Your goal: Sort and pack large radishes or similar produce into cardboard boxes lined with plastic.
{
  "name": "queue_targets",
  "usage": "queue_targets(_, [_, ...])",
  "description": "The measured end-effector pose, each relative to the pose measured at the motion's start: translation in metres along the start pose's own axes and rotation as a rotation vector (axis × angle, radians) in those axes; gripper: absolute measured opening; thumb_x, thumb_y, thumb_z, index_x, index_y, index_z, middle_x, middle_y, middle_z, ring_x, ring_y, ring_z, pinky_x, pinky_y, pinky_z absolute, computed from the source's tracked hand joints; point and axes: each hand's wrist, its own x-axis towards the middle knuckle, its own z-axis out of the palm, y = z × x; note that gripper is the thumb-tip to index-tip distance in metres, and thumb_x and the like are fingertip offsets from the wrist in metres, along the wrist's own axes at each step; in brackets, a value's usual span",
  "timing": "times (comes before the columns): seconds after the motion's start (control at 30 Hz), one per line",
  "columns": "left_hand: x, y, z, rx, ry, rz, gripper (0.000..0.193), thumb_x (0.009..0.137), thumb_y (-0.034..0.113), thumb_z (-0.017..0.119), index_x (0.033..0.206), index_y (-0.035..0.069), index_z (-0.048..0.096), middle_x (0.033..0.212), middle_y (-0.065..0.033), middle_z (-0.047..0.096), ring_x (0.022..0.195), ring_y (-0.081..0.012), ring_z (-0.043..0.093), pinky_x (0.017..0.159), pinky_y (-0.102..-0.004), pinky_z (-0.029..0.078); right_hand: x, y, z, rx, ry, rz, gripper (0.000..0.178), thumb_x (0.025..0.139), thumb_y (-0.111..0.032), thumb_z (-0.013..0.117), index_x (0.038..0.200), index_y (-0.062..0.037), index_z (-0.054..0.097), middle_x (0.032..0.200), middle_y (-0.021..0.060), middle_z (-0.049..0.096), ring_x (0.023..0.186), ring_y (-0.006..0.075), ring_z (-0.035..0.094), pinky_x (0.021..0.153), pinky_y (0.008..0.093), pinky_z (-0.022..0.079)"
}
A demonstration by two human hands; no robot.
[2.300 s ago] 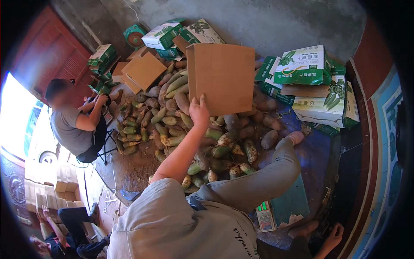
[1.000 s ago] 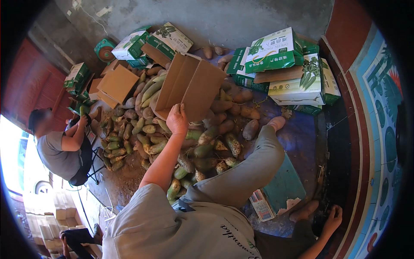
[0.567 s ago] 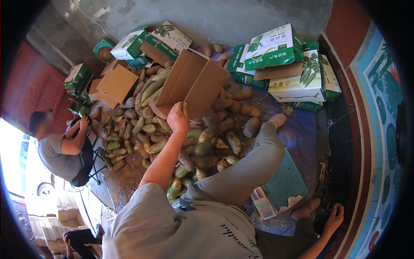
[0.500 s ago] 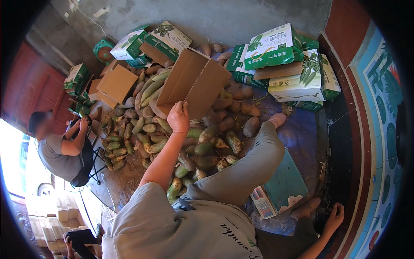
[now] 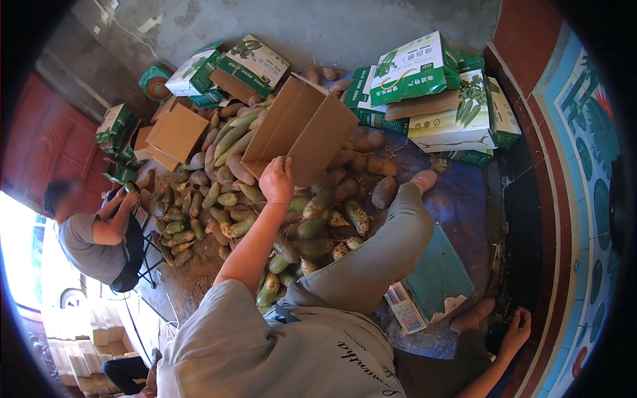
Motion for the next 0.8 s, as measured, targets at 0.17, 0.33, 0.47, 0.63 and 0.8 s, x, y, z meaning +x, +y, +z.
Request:
queue_targets(0.17, [0.005, 0.012, 0.003, -0.036, 0.012, 0.102, 0.015, 0.081, 0.021, 0.052, 0.075, 0.008, 0.055, 0.071, -0.0083, 0.056, 0.067, -0.0264, 0.055, 0.056, -0.0356, 0.044, -0.003, 0.007, 0.0, -0.044, 0.055, -0.047, 0.014, 0.084, -0.01, 0.05, 0.089, 0.0015, 0.055, 0.078, 0.0045, 0.055, 0.067, 0.0103, 0.05, 0.061, 0.0237, 0.042])
queue_targets(0.33, [0.027, 0.054, -0.002, -0.11, 0.083, 0.331, 0.013, 0.078, 0.018, 0.057, 0.073, 0.006, 0.055, 0.069, -0.0105, 0.055, 0.063, -0.0286, 0.055, 0.056, -0.037, 0.044, -0.003, -0.012, -0.004, -0.02, 0.079, -0.031, 0.012, 0.082, -0.004, 0.05, 0.09, 0.004, 0.054, 0.078, 0.0091, 0.056, 0.07, 0.0139, 0.053, 0.062, 0.0246, 0.043])
queue_targets(0.47, [0.056, 0.121, -0.025, -0.296, -0.081, 0.523, 0.015, 0.079, 0.016, 0.057, 0.075, 0.002, 0.057, 0.07, -0.0133, 0.056, 0.065, -0.0319, 0.055, 0.058, -0.0373, 0.044, -0.001, -0.014, 0.002, 0.013, 0.129, -0.033, 0.013, 0.081, -0.005, 0.053, 0.089, 0.0035, 0.055, 0.077, 0.0093, 0.057, 0.065, 0.0134, 0.054, 0.06, 0.0248, 0.043])
queue_targets(0.63, [0.043, 0.231, -0.042, -0.554, -0.303, 1.022, 0.013, 0.071, 0.012, 0.062, 0.078, 0.002, 0.058, 0.073, -0.0111, 0.057, 0.07, -0.0291, 0.055, 0.061, -0.035, 0.045, -0.003, -0.016, -0.008, 0.091, 0.185, 0.027, 0.012, 0.08, -0.007, 0.053, 0.087, 0.0033, 0.056, 0.073, 0.0101, 0.056, 0.064, 0.0141, 0.055, 0.059, 0.0258, 0.044])
queue_targets(0.8, [-0.059, 0.284, -0.013, -0.728, -0.493, 1.383, 0.009, 0.063, 0.014, 0.061, 0.069, 0.009, 0.055, 0.065, -0.0057, 0.051, 0.063, -0.0228, 0.051, 0.054, -0.033, 0.043, -0.012, -0.007, -0.035, 0.157, 0.321, 0.111, 0.014, 0.082, -0.009, 0.054, 0.089, 0.0029, 0.057, 0.078, 0.0047, 0.056, 0.067, 0.0101, 0.055, 0.062, 0.0212, 0.043])
